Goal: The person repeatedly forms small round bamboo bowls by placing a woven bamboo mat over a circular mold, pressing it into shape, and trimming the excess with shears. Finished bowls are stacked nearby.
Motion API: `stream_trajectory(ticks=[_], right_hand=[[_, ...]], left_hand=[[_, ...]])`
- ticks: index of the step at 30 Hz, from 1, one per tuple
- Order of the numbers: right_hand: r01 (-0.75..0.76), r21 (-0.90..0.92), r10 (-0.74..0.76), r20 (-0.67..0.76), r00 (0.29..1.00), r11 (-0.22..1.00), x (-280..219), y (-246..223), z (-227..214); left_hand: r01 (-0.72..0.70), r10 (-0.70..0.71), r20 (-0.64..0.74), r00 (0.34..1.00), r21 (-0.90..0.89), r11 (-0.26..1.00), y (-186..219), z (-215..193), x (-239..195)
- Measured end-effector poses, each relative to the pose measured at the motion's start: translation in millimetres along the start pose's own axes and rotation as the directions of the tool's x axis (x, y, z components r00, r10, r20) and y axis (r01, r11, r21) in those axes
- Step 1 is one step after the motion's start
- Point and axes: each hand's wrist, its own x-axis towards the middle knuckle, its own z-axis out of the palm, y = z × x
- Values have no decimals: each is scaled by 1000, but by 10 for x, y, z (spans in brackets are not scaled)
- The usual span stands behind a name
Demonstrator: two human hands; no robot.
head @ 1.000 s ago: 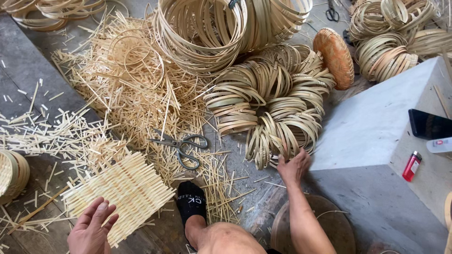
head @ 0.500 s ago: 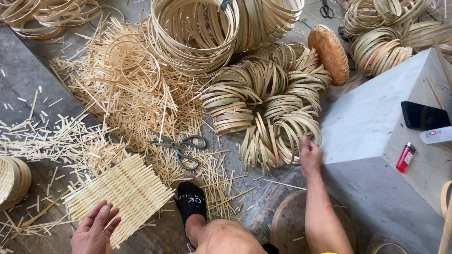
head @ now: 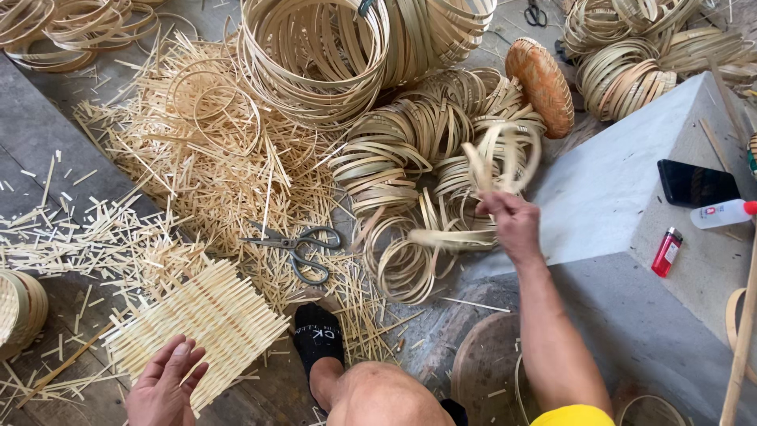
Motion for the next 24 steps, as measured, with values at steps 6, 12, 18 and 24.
stream_trajectory(ticks=[6, 12, 18, 24], right_hand=[[24, -18, -23, 40, 999, 1000, 177, -84, 280], [-137, 755, 126, 72, 989, 642, 192, -309, 338], [-413, 793, 54, 437, 898, 447, -130, -628, 1042], [-558, 614, 56, 644, 763, 558, -577, -1212, 1882]], left_hand=[[-6, 6, 4, 1000, -14, 1000, 54, -11, -26], [-98, 99, 1, 995, 166, 981, 421, 327, -428], [-275, 204, 382, 901, 142, 951, 697, 1086, -760], [-33, 179, 610, 772, -242, 970, 762, 1448, -909]])
